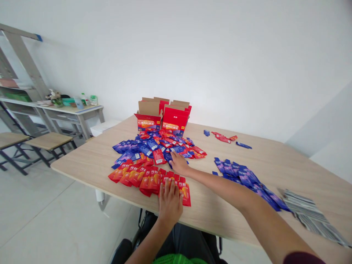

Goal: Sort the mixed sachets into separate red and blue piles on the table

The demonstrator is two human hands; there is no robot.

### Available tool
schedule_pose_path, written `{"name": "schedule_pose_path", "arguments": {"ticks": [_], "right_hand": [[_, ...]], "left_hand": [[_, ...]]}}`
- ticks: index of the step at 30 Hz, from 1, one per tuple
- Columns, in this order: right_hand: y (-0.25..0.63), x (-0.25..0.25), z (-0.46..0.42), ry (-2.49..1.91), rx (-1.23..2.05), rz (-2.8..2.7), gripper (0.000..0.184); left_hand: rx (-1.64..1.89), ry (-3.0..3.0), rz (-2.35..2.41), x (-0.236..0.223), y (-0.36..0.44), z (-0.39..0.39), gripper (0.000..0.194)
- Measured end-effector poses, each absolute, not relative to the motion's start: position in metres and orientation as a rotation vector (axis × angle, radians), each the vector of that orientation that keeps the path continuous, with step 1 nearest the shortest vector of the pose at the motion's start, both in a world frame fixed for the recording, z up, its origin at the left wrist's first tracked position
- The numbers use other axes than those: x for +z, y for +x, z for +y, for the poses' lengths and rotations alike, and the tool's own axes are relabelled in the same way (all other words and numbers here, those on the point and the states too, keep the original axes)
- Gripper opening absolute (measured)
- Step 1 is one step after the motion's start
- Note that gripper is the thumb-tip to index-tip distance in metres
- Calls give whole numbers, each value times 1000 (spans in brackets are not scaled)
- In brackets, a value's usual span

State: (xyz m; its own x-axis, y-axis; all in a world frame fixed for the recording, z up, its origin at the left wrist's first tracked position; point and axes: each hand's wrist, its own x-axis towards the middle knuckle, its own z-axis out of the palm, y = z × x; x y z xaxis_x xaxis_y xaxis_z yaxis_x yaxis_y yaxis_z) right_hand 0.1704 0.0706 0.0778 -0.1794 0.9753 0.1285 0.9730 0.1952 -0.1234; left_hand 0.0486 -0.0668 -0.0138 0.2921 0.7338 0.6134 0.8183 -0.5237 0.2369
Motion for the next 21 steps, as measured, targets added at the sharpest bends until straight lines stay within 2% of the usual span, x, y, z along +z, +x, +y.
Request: {"name": "schedule_pose_path", "arguments": {"ticks": [10, 16, 21], "right_hand": [[171, 38, 77, -1969, 27, -2059, 49], [197, 37, 92, -1829, 232, -1875, 22], [235, 42, 80, -1760, 249, -1757, 24]], "left_hand": [[-1162, -2265, -1437, -17, 53, -67, 30], [-1214, -2245, -1416, -23, 54, -64, 31], [-1244, -2255, -1370, -20, 53, -64, 34]]}}
